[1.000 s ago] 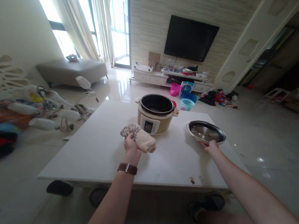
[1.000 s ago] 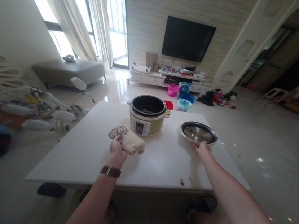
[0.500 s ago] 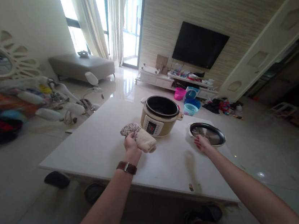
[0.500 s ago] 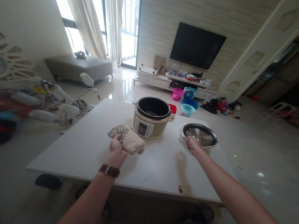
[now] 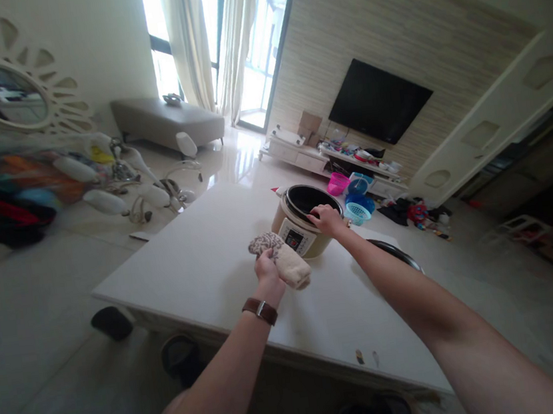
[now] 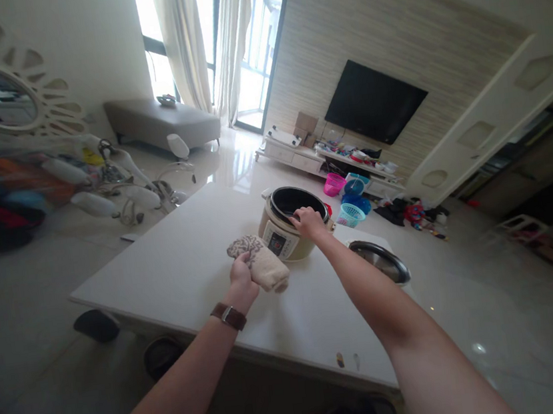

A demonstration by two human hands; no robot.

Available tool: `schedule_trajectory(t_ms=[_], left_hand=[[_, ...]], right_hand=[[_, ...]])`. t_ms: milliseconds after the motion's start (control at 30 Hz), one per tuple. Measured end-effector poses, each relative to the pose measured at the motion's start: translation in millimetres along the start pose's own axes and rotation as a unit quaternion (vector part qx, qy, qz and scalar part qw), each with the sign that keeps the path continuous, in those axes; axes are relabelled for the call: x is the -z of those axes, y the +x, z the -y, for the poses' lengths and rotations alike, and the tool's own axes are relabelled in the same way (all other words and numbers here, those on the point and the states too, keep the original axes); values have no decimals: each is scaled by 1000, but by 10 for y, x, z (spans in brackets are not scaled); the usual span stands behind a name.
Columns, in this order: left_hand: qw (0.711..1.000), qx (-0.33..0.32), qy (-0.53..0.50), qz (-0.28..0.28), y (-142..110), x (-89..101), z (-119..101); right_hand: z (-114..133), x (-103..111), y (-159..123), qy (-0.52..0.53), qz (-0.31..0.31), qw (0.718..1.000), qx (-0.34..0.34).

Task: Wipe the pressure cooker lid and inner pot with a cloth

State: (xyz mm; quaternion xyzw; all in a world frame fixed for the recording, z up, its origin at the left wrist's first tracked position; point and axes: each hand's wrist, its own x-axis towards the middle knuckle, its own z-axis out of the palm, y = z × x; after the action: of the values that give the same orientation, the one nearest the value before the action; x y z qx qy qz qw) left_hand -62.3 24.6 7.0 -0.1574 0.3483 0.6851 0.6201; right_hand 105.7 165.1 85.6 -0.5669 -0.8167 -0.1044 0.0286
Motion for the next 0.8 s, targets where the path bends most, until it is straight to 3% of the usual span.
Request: schedule_trajectory(t_ms=[133, 300, 467, 633, 800], left_hand=[[999, 38, -11, -18, -163, -69, -121], [999, 33, -22, -26, -243, -87, -192], [998, 46, -35, -21, -210, -71, -195], [999, 38, -20, -28, -134, -37, -174], [999, 33, -11, -26, -67, -17, -170]], right_hand=[[149, -82, 50, -54, 26, 998, 24], [161, -143, -19, -81, -19, 996, 14], [82, -171, 26, -113, -35, 993, 16], [4, -93, 175, -113, -2, 990, 85], [-41, -29, 218, -129, -36, 985, 105]])
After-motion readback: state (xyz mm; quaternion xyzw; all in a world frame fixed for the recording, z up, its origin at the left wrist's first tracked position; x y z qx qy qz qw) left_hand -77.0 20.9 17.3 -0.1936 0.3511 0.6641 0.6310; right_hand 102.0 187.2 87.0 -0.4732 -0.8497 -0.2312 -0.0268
